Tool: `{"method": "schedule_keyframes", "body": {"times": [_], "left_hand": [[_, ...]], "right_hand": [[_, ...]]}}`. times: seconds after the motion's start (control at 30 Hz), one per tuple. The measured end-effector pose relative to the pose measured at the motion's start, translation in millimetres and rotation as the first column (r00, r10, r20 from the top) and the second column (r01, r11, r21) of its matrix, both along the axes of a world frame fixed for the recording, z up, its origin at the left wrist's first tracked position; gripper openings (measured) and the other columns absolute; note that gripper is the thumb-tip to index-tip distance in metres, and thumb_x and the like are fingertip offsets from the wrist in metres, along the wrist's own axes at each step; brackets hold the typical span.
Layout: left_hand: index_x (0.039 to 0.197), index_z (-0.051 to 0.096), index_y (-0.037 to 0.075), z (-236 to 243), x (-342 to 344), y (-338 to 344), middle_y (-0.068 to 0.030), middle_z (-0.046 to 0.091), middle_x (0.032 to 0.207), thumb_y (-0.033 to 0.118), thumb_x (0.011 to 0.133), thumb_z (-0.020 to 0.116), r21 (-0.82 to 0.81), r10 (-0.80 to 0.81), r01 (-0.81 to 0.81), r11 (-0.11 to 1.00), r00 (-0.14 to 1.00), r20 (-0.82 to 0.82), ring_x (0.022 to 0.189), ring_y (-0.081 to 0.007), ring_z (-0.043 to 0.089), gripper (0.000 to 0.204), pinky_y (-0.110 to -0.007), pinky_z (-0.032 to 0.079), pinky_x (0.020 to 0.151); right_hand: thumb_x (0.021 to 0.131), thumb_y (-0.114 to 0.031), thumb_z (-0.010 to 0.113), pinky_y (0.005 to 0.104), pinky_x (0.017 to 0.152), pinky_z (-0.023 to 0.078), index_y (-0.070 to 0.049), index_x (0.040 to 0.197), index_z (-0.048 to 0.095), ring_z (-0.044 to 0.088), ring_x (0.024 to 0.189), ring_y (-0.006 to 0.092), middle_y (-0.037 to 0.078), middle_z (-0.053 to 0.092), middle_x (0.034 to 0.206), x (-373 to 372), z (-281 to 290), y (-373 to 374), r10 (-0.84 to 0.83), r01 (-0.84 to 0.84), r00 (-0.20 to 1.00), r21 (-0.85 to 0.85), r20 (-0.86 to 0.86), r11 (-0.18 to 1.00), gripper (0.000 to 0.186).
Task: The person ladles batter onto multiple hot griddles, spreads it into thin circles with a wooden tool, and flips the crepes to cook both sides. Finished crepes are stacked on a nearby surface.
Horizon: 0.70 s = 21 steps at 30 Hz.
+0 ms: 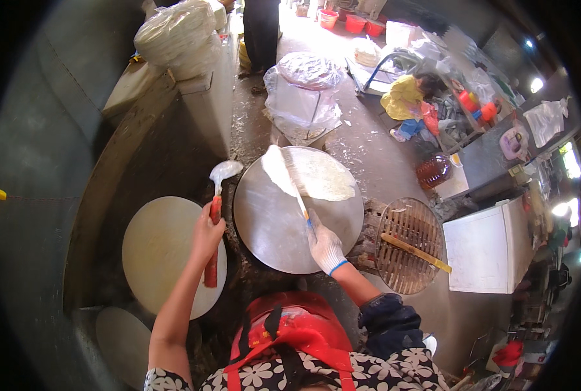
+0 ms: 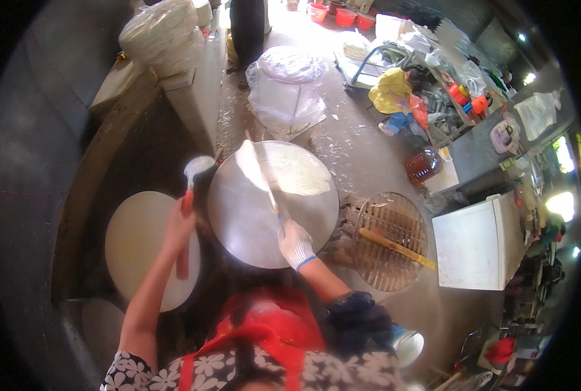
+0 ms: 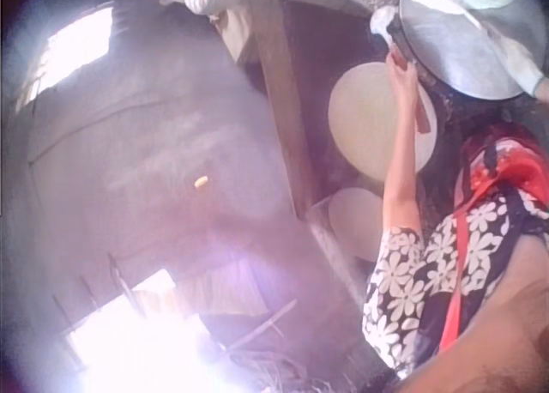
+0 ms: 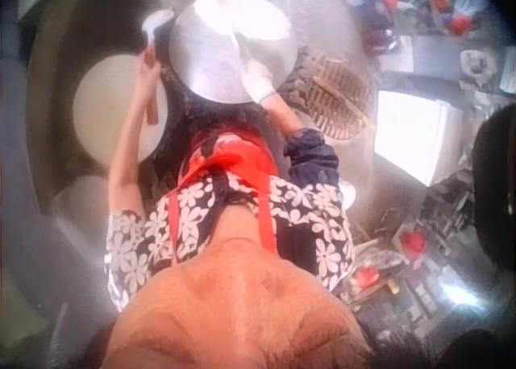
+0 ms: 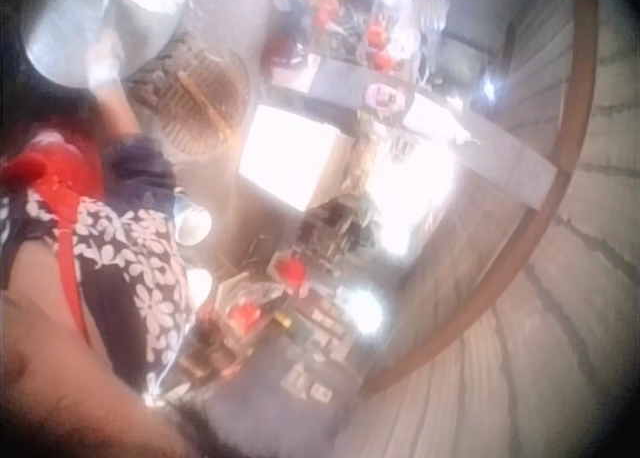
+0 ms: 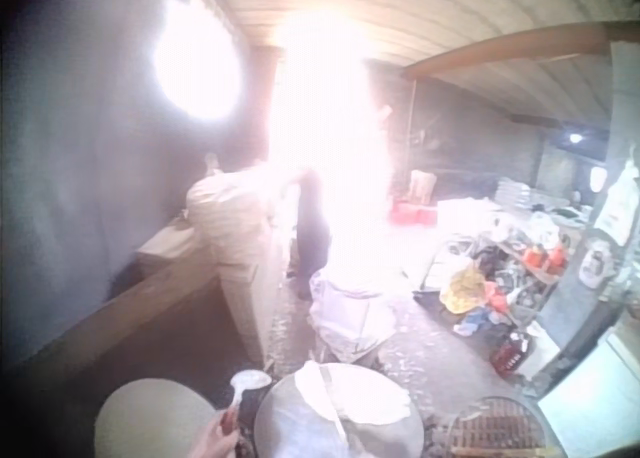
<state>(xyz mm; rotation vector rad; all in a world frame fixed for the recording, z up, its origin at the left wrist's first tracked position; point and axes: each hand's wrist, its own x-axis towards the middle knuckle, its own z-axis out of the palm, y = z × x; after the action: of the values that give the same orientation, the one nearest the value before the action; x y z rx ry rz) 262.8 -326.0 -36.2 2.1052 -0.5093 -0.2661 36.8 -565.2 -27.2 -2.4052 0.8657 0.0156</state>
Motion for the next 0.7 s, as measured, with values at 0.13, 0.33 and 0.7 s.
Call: {"method": "schedule_keyframes", "body": {"times": [0.13,0.33,0.7], "left_hand": [[0.139,0.056,0.006,8.1,13.1,-45.3,-0.0215,0.071,0.096,0.006,0.088,0.064,-0.042,-0.007,0.002,0.999,0.995,-0.103,0.066,-0.0298,0.072,0.052,-0.041,0.058,0.065],[0.142,0.055,0.005,-34.1,16.3,-81.0,-0.0265,0.071,0.112,0.006,0.087,0.063,0.063,-0.125,0.117,0.991,0.981,0.150,0.096,-0.0411,0.072,0.056,-0.048,0.057,0.084],[0.149,0.049,0.004,-25.3,-36.9,-22.2,-0.0266,0.066,0.131,0.007,0.086,0.067,0.160,-0.101,0.081,0.984,0.987,0.124,0.119,-0.0452,0.064,0.065,-0.049,0.053,0.101]], "right_hand": [[0.106,-0.026,0.053,0.0565,0.080,0.054,-0.020,0.163,0.035,0.069,0.093,0.0485,0.028,0.070,0.109,-56.1,12.8,1.9,0.207,-0.207,0.978,-0.011,0.003,0.978,0.060],[0.108,-0.029,0.049,0.0548,0.070,0.055,-0.024,0.166,0.028,0.069,0.084,0.0449,0.021,0.070,0.106,-133.6,-29.1,22.2,-0.108,0.135,0.982,-0.183,0.154,0.974,0.062],[0.107,-0.028,0.052,0.0559,0.081,0.056,-0.018,0.169,0.019,0.069,0.094,0.0490,0.026,0.068,0.105,-77.9,-30.6,-4.5,0.031,-0.032,0.999,-0.061,-0.004,0.998,0.071]]}}
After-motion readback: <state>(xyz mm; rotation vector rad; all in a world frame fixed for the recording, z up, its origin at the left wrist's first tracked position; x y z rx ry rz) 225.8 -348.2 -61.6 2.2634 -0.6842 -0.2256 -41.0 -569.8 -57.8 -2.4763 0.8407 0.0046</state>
